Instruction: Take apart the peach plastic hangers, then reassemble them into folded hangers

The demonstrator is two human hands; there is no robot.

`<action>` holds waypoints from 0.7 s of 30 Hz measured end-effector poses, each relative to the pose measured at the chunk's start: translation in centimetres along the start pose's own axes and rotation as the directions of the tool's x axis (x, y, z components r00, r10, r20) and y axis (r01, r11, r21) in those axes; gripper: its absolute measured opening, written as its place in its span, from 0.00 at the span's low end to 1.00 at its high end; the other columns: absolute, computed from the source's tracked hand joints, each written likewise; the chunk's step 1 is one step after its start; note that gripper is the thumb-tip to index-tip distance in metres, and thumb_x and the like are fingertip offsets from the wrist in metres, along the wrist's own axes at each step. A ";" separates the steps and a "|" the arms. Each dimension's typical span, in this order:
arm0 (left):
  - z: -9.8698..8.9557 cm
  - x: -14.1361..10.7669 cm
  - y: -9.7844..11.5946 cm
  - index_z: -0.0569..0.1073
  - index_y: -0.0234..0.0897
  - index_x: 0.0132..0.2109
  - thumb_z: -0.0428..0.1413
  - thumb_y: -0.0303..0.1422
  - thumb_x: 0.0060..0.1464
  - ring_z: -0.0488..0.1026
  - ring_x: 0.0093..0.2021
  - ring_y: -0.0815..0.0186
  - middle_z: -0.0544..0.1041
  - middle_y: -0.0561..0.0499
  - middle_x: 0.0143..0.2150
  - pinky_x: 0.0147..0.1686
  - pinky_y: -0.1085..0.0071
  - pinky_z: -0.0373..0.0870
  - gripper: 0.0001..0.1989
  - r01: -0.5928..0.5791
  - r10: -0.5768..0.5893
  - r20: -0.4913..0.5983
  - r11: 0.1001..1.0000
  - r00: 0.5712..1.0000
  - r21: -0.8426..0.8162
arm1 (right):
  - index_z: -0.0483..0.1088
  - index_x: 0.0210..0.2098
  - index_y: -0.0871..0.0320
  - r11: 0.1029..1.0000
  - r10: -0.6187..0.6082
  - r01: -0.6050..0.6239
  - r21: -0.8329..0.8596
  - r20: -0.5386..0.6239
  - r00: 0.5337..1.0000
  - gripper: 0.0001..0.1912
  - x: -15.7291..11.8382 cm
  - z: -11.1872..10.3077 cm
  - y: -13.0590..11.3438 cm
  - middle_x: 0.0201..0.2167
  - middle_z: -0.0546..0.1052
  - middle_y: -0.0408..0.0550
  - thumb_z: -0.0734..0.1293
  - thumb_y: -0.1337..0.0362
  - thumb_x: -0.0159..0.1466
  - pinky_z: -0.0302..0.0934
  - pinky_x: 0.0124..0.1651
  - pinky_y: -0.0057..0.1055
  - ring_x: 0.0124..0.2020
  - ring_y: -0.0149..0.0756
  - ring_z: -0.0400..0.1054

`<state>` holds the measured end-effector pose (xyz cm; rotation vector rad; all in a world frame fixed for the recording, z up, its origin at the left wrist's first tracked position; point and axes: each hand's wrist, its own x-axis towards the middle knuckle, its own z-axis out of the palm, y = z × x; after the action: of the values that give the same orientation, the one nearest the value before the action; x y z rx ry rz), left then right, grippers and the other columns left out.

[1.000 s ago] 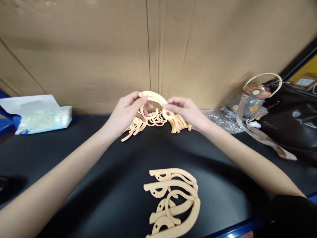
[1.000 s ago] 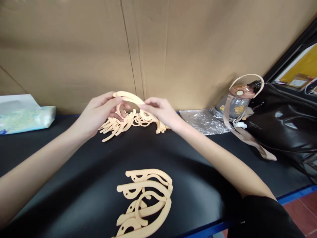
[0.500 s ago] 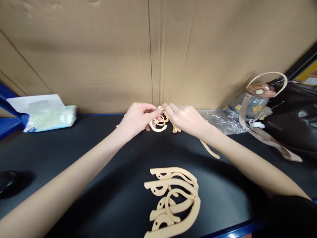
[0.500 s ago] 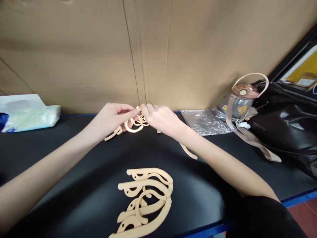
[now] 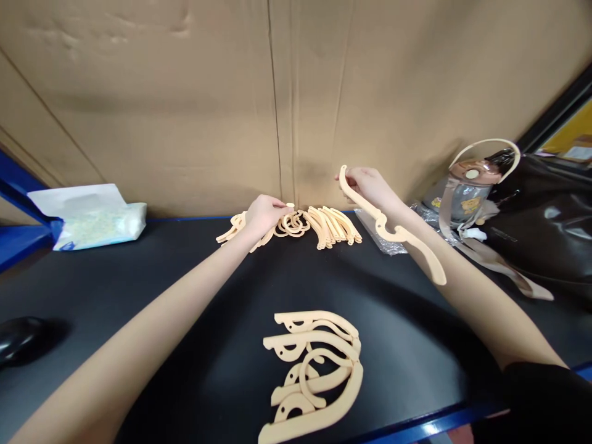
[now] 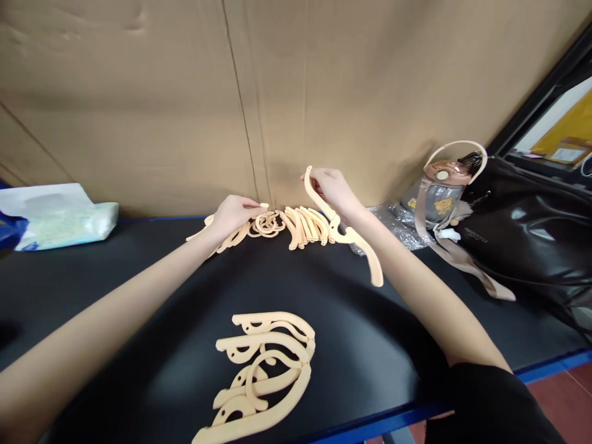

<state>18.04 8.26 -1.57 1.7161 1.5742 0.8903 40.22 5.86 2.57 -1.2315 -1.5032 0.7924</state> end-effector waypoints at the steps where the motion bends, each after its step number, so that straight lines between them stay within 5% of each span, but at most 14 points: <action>1: 0.1 -0.1 -0.2 0.72 0.35 0.55 0.57 0.38 0.63 0.74 0.50 0.57 0.73 0.44 0.55 0.48 0.55 0.74 0.16 0.000 0.000 -0.006 1.000 1.000 -0.010 | 0.66 0.27 0.58 0.999 0.018 -0.018 0.041 -0.011 1.000 0.12 0.1 0.1 0.0 0.18 0.60 0.38 0.57 0.67 0.66 0.51 0.22 0.26 0.18 0.26 0.54; 5: -0.3 -1.2 0.0 0.74 0.34 0.51 0.56 0.47 0.60 0.75 0.50 0.56 0.75 0.41 0.54 0.44 0.61 0.74 0.21 0.004 0.002 0.041 0.989 0.999 -0.149 | 0.63 0.27 0.57 0.986 0.081 -0.070 0.150 -0.068 0.994 0.11 0.6 -0.1 0.5 0.24 0.69 0.43 0.56 0.68 0.66 0.60 0.27 0.26 0.22 0.27 0.64; 9: -1.5 -2.3 0.5 0.79 0.30 0.42 0.44 0.60 0.58 0.78 0.41 0.54 0.80 0.34 0.45 0.35 0.64 0.74 0.36 0.101 0.012 0.345 0.947 0.938 -0.306 | 0.61 0.31 0.56 0.982 0.104 -0.087 0.170 -0.097 0.990 0.08 1.0 0.3 1.6 0.31 0.75 0.48 0.56 0.71 0.67 0.68 0.37 0.28 0.31 0.30 0.73; 11: -1.9 -2.9 0.5 0.79 0.31 0.43 0.50 0.57 0.58 0.78 0.38 0.58 0.81 0.37 0.43 0.35 0.66 0.74 0.31 0.123 0.031 0.418 0.934 0.908 -0.335 | 0.59 0.33 0.56 0.987 0.101 -0.087 0.138 -0.098 0.990 0.07 1.0 0.9 2.4 0.34 0.76 0.49 0.56 0.72 0.66 0.71 0.40 0.32 0.34 0.31 0.75; 16: -1.8 -4.0 0.4 0.75 0.32 0.40 0.56 0.38 0.62 0.74 0.33 0.69 0.77 0.48 0.35 0.35 0.71 0.72 0.12 0.068 0.029 0.361 0.964 0.932 -0.255 | 0.60 0.39 0.55 0.996 0.027 -0.036 -0.086 -0.103 0.994 0.03 0.6 2.2 4.0 0.39 0.76 0.52 0.59 0.68 0.65 0.71 0.44 0.43 0.38 0.39 0.74; 21: -1.9 -4.3 0.8 0.72 0.33 0.39 0.52 0.35 0.66 0.69 0.28 0.70 0.72 0.54 0.31 0.30 0.71 0.69 0.10 -0.068 0.066 0.170 0.998 0.983 0.008 | 0.61 0.57 0.59 0.888 -0.199 0.178 -0.424 -0.005 0.980 0.33 -0.2 1.6 3.6 0.55 0.70 0.59 0.71 0.59 0.55 0.58 0.59 0.56 0.54 0.54 0.67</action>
<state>16.69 3.97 -0.04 1.8131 1.4212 0.7463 39.75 6.74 -1.24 -1.3767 -1.7819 0.3086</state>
